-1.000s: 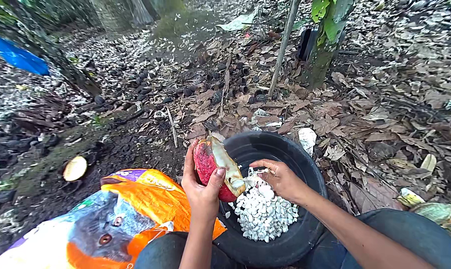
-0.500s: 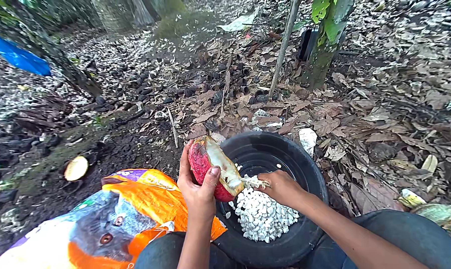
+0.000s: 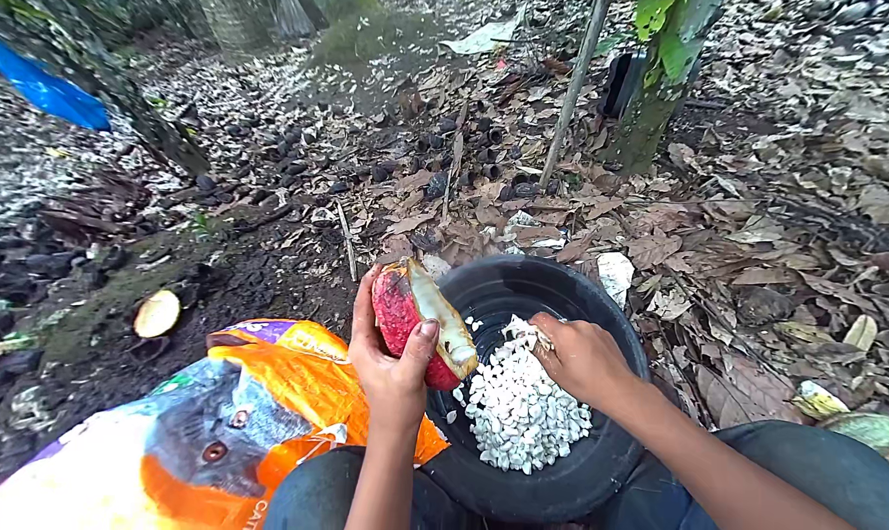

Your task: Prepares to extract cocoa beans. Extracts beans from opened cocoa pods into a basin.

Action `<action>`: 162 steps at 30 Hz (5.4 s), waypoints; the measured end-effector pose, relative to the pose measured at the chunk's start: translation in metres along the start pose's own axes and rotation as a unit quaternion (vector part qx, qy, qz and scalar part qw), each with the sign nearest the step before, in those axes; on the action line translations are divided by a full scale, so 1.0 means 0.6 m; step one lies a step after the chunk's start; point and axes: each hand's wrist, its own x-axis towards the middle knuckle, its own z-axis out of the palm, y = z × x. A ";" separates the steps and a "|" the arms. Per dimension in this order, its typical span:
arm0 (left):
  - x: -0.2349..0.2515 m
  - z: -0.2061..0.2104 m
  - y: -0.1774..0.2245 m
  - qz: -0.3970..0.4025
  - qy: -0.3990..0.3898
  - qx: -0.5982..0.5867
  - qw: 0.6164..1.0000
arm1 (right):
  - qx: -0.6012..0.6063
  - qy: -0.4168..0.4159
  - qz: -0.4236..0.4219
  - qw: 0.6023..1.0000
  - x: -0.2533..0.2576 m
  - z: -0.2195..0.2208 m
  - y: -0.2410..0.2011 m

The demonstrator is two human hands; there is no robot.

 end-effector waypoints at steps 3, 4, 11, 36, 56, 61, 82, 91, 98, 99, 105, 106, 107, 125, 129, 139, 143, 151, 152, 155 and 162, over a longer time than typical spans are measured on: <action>-0.005 0.002 -0.003 -0.009 0.002 -0.002 1.000 | -0.045 -0.103 0.062 0.992 0.007 0.094 0.078; -0.004 0.004 -0.002 -0.008 0.008 0.003 1.000 | -0.047 -0.185 0.125 0.974 0.013 0.116 0.099; -0.004 -0.001 -0.001 0.014 -0.008 0.015 1.000 | -0.027 -0.220 0.176 0.959 0.030 0.104 0.105; -0.012 0.020 -0.007 -0.022 -0.027 0.038 0.999 | 0.223 -0.210 0.186 0.933 0.045 0.046 0.045; -0.013 0.021 -0.006 -0.027 -0.041 0.028 0.998 | 0.278 0.002 0.039 0.960 0.022 0.024 0.027; -0.014 0.022 -0.005 -0.027 -0.047 0.029 0.998 | 0.303 0.083 -0.084 0.946 0.007 0.027 0.022; -0.027 0.026 -0.012 -0.143 -0.095 -0.201 0.965 | 0.159 0.182 -0.250 0.937 -0.037 -0.027 -0.038; -0.037 0.039 -0.020 -0.096 -0.138 -0.173 0.970 | 0.281 0.013 -0.280 0.918 -0.057 0.006 -0.031; -0.048 0.054 -0.024 -0.091 -0.161 -0.161 0.969 | 0.235 -0.060 -0.257 0.935 -0.056 -0.010 -0.028; -0.048 0.055 -0.024 -0.088 -0.164 -0.163 0.969 | 0.240 -0.047 -0.265 0.933 -0.053 -0.008 -0.027; -0.050 0.052 -0.023 -0.079 -0.171 -0.160 0.969 | 0.240 -0.021 -0.298 0.924 -0.045 -0.001 -0.025; -0.050 0.053 -0.022 -0.079 -0.168 -0.158 0.970 | 0.231 -0.022 -0.297 0.926 -0.045 -0.001 -0.026; -0.050 0.053 -0.022 -0.079 -0.166 -0.157 0.970 | 0.222 -0.020 -0.297 0.929 -0.046 0.000 -0.027; -0.035 0.036 -0.013 -0.061 -0.204 -0.071 0.974 | 0.077 -0.058 -0.301 0.949 -0.051 0.004 -0.025; -0.040 0.043 -0.012 -0.049 -0.237 -0.054 0.969 | 0.055 -0.170 -0.270 0.946 -0.047 -0.023 -0.031; -0.044 0.050 -0.014 -0.047 -0.254 -0.043 0.965 | 0.053 -0.178 -0.267 0.945 -0.046 -0.028 -0.023; -0.043 0.046 -0.018 -0.064 -0.228 -0.061 0.970 | 0.049 -0.151 -0.269 0.950 -0.045 -0.016 -0.020; -0.044 0.040 -0.015 -0.063 -0.208 -0.070 0.974 | 0.081 -0.183 -0.255 0.946 -0.047 -0.017 -0.030; -0.044 0.040 -0.015 -0.063 -0.209 -0.071 0.973 | 0.079 -0.187 -0.252 0.946 -0.047 -0.017 -0.030; -0.045 0.039 -0.016 -0.063 -0.205 -0.070 0.974 | 0.078 -0.196 -0.245 0.946 -0.045 -0.016 -0.032; -0.045 0.040 -0.016 -0.065 -0.206 -0.067 0.974 | 0.085 -0.218 -0.234 0.944 -0.043 -0.019 -0.034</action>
